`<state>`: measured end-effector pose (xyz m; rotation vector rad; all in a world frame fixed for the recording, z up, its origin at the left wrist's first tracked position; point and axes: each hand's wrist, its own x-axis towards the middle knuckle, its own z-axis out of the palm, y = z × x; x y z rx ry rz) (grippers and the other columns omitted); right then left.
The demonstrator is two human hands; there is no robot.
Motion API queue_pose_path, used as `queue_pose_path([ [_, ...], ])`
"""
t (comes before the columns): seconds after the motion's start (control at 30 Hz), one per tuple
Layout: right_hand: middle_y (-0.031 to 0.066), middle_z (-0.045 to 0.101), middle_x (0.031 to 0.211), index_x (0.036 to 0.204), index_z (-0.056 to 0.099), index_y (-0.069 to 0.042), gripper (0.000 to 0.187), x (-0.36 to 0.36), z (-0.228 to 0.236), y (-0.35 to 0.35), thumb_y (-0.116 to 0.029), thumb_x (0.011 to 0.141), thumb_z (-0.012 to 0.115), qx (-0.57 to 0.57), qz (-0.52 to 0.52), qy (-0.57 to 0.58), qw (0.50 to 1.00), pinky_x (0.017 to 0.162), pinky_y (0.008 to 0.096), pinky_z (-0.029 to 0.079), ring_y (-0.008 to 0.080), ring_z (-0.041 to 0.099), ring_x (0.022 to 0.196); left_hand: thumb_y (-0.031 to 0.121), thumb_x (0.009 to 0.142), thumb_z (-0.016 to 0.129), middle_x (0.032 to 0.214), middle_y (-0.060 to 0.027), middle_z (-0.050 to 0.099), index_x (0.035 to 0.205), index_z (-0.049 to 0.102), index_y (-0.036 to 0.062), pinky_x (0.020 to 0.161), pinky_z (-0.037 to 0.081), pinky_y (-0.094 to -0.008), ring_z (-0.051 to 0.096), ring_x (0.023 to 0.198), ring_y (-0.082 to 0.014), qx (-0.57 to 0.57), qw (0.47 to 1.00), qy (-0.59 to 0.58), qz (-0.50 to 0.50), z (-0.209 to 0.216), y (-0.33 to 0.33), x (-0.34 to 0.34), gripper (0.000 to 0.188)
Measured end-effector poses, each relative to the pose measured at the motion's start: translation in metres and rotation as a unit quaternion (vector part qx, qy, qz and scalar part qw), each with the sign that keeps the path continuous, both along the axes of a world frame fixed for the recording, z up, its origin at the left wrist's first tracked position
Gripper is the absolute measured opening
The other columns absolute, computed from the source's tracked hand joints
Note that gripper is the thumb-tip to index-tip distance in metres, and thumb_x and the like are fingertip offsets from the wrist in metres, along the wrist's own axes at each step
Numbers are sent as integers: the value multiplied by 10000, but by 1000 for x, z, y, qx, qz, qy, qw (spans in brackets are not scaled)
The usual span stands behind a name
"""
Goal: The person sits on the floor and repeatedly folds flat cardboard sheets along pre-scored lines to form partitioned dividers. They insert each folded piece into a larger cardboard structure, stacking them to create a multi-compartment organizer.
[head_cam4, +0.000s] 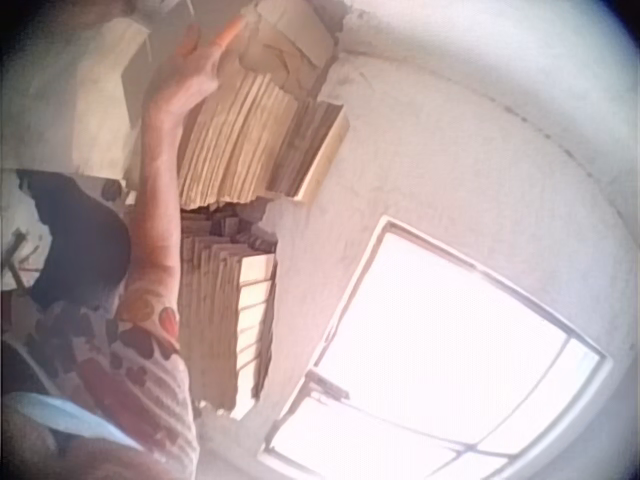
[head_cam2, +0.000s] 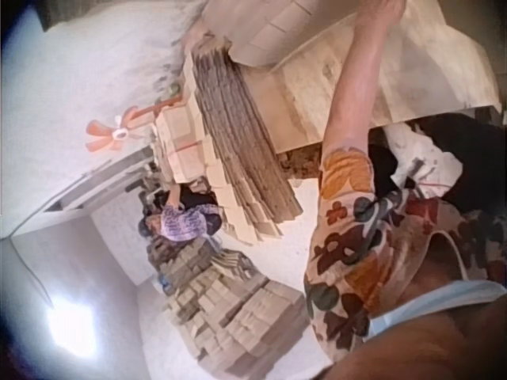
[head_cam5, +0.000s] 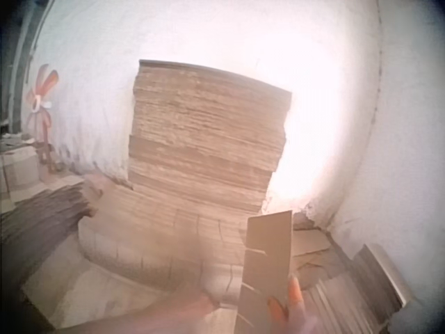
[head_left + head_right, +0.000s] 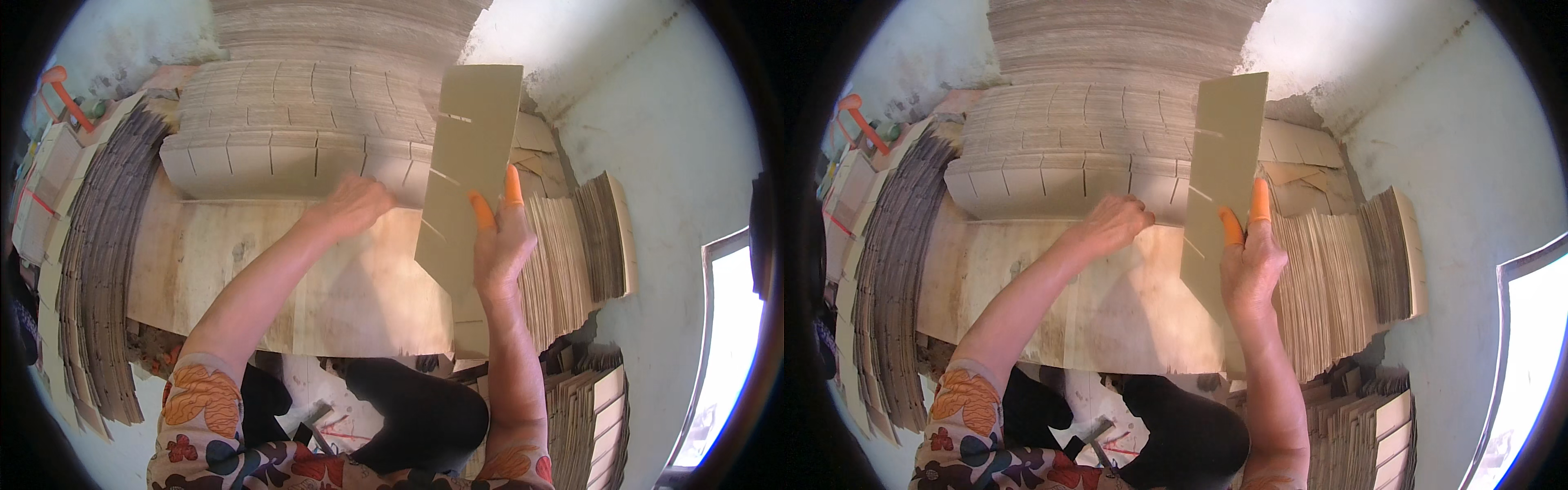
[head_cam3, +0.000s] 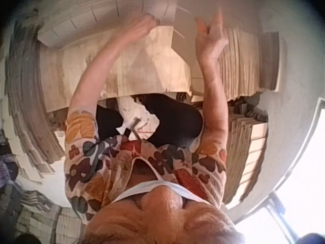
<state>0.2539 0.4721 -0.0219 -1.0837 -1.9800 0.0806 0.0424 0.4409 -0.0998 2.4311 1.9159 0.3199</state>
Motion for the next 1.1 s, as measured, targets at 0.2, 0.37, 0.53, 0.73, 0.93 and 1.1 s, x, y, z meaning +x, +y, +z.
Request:
queue_pose_path([
  [0.2, 123, 487, 563, 1322, 504, -14, 534, -1, 11, -7, -72, 832, 709, -9, -26, -33, 999, 434, 283, 413, 139, 428, 445, -17, 716, 575, 765, -125, 625, 718, 598, 18, 633, 532, -393, 615, 843, -275, 43, 997, 25, -66, 1, -17, 22, 42],
  [0.37, 153, 560, 592, 1281, 534, -6, 487, -2, 12, -5, -92, 835, 708, -9, -29, -39, 999, 433, 310, 442, 172, 527, 457, -19, 710, 572, 763, -143, 626, 704, 597, 6, 653, 534, -399, 613, 832, -283, 32, 997, 22, -70, 6, -25, 29, 36],
  [0.53, 152, 605, 661, 1229, 565, 7, 430, -6, 4, -3, -115, 841, 702, 7, -33, -81, 996, 436, 324, 457, 235, 581, 480, -4, 705, 570, 770, -148, 624, 746, 595, -8, 695, 526, -403, 607, 833, -295, 46, 991, -82, -95, 17, -37, 42, 49],
  [0.73, 118, 626, 747, 1253, 532, 28, 504, -9, -4, -1, -142, 818, 722, 63, 2, -106, 992, 464, 343, 473, 255, 601, 557, 12, 724, 557, 793, -151, 617, 789, 591, -18, 715, 520, -395, 600, 830, -294, 24, 992, -84, -97, 31, -53, 55, 80],
  [0.93, 113, 589, 695, 1361, 417, 39, 657, 29, -13, -37, -101, 796, 723, -87, 105, -86, 987, 464, 344, 463, 253, 579, 537, 4, 727, 557, 792, -150, 614, 769, 585, -22, 701, 523, -389, 601, 826, -289, 62, 992, -89, -68, 32, -59, 46, 57],
  [1.1, 221, 640, 919, 1422, 342, -7, 685, 45, -23, -52, -27, 828, 682, -152, 61, -166, 972, 648, 322, 512, 283, 647, 751, -4, 712, 571, 783, -139, 611, 741, 575, -16, 669, 519, -387, 598, 810, -287, 87, 986, -113, -85, 25, -59, 50, 32],
])
